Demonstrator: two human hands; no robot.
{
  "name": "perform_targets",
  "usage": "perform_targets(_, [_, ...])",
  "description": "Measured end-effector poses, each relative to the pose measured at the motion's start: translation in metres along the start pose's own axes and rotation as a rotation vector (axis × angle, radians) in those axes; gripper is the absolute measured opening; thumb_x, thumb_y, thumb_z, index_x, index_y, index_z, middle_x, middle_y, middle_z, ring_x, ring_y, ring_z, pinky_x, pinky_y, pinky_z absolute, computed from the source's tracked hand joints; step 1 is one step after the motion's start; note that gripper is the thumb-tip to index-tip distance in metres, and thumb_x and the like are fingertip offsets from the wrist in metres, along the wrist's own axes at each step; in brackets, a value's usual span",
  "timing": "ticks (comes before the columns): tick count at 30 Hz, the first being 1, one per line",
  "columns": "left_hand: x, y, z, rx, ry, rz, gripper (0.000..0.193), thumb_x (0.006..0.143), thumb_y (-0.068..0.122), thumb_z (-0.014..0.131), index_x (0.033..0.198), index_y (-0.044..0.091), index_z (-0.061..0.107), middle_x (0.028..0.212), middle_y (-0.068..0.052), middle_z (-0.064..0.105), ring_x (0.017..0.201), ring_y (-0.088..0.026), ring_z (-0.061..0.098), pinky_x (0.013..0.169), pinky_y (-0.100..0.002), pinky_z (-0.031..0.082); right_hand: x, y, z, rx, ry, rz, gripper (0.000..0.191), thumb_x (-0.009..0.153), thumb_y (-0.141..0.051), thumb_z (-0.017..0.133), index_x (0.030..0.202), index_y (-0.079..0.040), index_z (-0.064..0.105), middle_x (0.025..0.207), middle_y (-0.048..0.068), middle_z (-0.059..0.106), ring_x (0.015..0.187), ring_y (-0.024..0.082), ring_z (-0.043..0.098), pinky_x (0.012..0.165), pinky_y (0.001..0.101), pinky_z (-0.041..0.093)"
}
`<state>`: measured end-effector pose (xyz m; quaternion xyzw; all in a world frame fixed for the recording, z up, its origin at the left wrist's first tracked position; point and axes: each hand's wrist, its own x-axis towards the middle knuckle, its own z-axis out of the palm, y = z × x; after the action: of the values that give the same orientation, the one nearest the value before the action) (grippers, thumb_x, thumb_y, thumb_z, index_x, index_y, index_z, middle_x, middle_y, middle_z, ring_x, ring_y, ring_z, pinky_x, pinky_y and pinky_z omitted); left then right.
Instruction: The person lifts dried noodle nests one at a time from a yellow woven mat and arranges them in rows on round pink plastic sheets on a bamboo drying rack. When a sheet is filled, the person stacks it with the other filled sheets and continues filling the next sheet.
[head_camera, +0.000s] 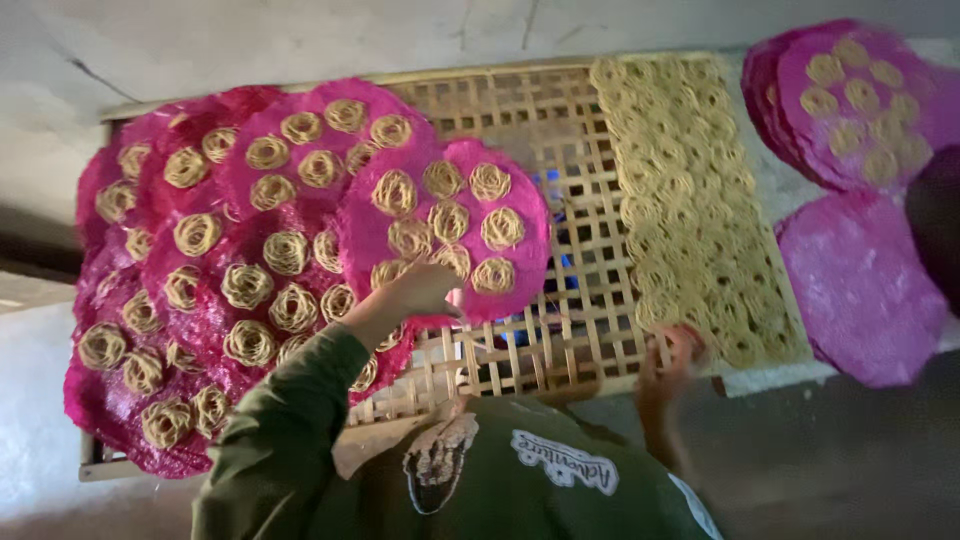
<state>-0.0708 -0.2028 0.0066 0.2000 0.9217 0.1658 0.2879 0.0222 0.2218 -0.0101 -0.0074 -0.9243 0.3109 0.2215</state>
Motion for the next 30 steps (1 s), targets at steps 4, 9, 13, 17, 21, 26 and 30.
perform_targets(4, [0.055,0.031,0.019,-0.083,0.419,-0.091,0.059,0.093,0.044,0.073,0.134,0.006,0.055,0.135,-0.018,0.055,0.115,-0.029,0.059,0.099,-0.048,0.050,-0.005,-0.018,0.015,-0.031,-0.042,-0.134,0.017,0.104,-0.011,0.059,0.118,-0.003,0.065,0.134,0.019,0.051,0.132,0.033,0.049,0.105,0.0491,0.048])
perform_targets(9, [0.106,0.046,0.024,-0.008,0.623,-0.365,0.046,0.095,0.029,0.068,0.131,0.002,0.057,0.136,-0.017,0.054,0.128,-0.033,0.054,0.106,-0.047,0.046,-0.009,-0.036,0.036,0.033,-0.189,-0.225,0.016,0.106,-0.011,0.056,0.116,0.000,0.065,0.127,0.018,0.053,0.118,0.033,0.056,0.088,0.0442,0.053])
perform_targets(13, [0.130,0.042,0.016,-0.019,0.469,-0.384,0.056,0.092,0.039,0.069,0.128,-0.002,0.054,0.132,-0.020,0.054,0.124,-0.034,0.056,0.105,-0.049,0.047,-0.015,-0.037,0.056,0.339,-0.208,-0.230,0.015,0.105,-0.015,0.057,0.112,-0.005,0.064,0.126,0.014,0.059,0.122,0.031,0.060,0.102,0.0443,0.056])
perform_targets(17, [0.128,0.047,0.017,0.162,0.434,-0.211,0.056,0.096,0.028,0.061,0.141,-0.002,0.046,0.138,-0.026,0.050,0.094,-0.036,0.070,0.066,-0.044,0.062,-0.012,-0.039,0.074,0.507,-0.451,0.103,0.024,0.105,-0.021,0.058,0.119,-0.003,0.064,0.126,0.019,0.061,0.114,0.027,0.065,0.095,0.0407,0.059])
perform_targets(21, [0.101,0.089,0.040,-0.389,0.472,-0.119,0.036,0.106,0.033,0.059,0.130,0.006,0.059,0.106,-0.020,0.074,0.094,-0.031,0.075,0.078,-0.040,0.059,0.006,-0.047,0.079,0.806,-0.613,0.463,0.040,0.105,-0.029,0.053,0.135,-0.003,0.057,0.140,0.020,0.059,0.129,0.027,0.060,0.105,0.0410,0.054])
perform_targets(26, [0.059,0.185,0.071,-0.262,0.489,0.341,0.059,0.081,0.029,0.080,0.131,0.003,0.061,0.123,-0.022,0.058,0.097,-0.033,0.067,0.075,-0.040,0.060,0.014,-0.036,0.056,1.142,-0.521,1.145,0.056,0.109,-0.039,0.045,0.137,0.006,0.062,0.137,0.021,0.065,0.122,0.029,0.063,0.098,0.0409,0.048])
perform_targets(30, [0.023,0.210,0.069,-0.441,0.607,0.443,0.037,0.086,0.025,0.083,0.116,0.007,0.071,0.121,-0.013,0.059,0.103,-0.028,0.069,0.082,-0.037,0.061,-0.006,0.013,0.022,0.930,-0.312,1.045,0.035,0.100,-0.014,0.059,0.133,-0.002,0.065,0.133,0.019,0.062,0.117,0.031,0.064,0.098,0.0428,0.060])
